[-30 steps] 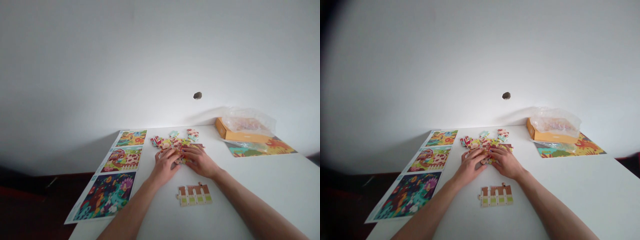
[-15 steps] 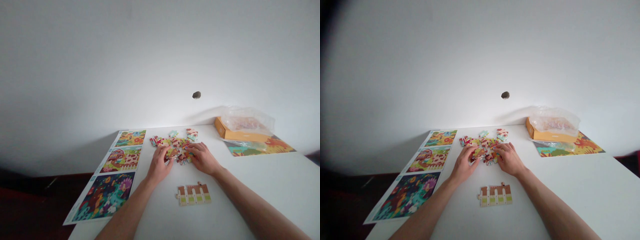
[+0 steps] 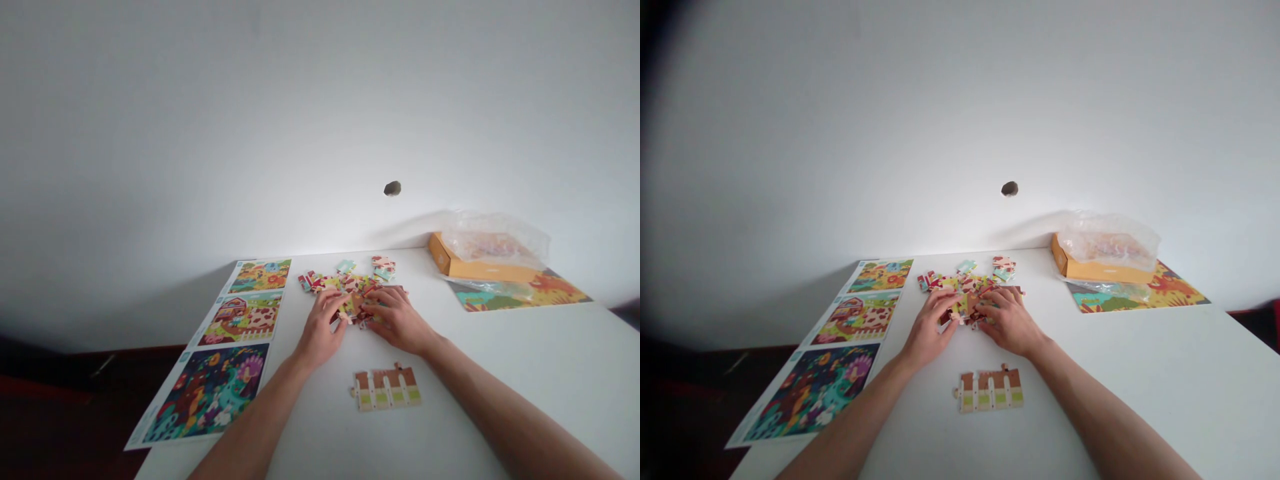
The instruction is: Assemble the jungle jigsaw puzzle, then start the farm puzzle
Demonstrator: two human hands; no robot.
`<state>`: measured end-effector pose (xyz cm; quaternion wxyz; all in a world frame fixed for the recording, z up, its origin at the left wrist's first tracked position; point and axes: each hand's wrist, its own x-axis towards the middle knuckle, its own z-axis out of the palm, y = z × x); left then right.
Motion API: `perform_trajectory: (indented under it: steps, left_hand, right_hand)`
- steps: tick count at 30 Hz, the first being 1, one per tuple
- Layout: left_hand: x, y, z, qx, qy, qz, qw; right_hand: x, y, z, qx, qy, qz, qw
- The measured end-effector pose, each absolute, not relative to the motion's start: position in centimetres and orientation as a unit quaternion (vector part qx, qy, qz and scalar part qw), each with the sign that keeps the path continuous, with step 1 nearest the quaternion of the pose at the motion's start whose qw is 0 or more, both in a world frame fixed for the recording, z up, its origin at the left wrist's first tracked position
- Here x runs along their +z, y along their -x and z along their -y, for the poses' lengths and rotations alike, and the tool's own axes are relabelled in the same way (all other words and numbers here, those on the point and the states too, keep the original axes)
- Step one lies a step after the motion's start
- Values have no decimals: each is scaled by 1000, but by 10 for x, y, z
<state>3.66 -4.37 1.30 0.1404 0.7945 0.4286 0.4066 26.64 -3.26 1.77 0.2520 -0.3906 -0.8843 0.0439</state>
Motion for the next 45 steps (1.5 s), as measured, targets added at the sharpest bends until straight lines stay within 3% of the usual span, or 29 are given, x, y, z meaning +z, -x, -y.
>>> perform_trajectory:
  steps: [8, 17, 26, 34, 45]
  left_hand:
    - [18, -25, 40, 408, -753, -512, 66]
    - [21, -37, 54, 197, -872, -443, 59]
    - [15, -32, 49, 230, -835, -499, 40]
    - [19, -35, 53, 212, -862, -457, 59]
    - [11, -33, 48, 229, -828, -511, 42]
  right_hand:
    - [21, -270, 33, 33, 463, 851, 246]
    - [20, -268, 39, 32, 446, 870, 206]
    - [14, -277, 30, -2, 537, 800, 267]
    - [10, -270, 37, 33, 515, 834, 194]
    - [12, -267, 40, 36, 565, 797, 211]
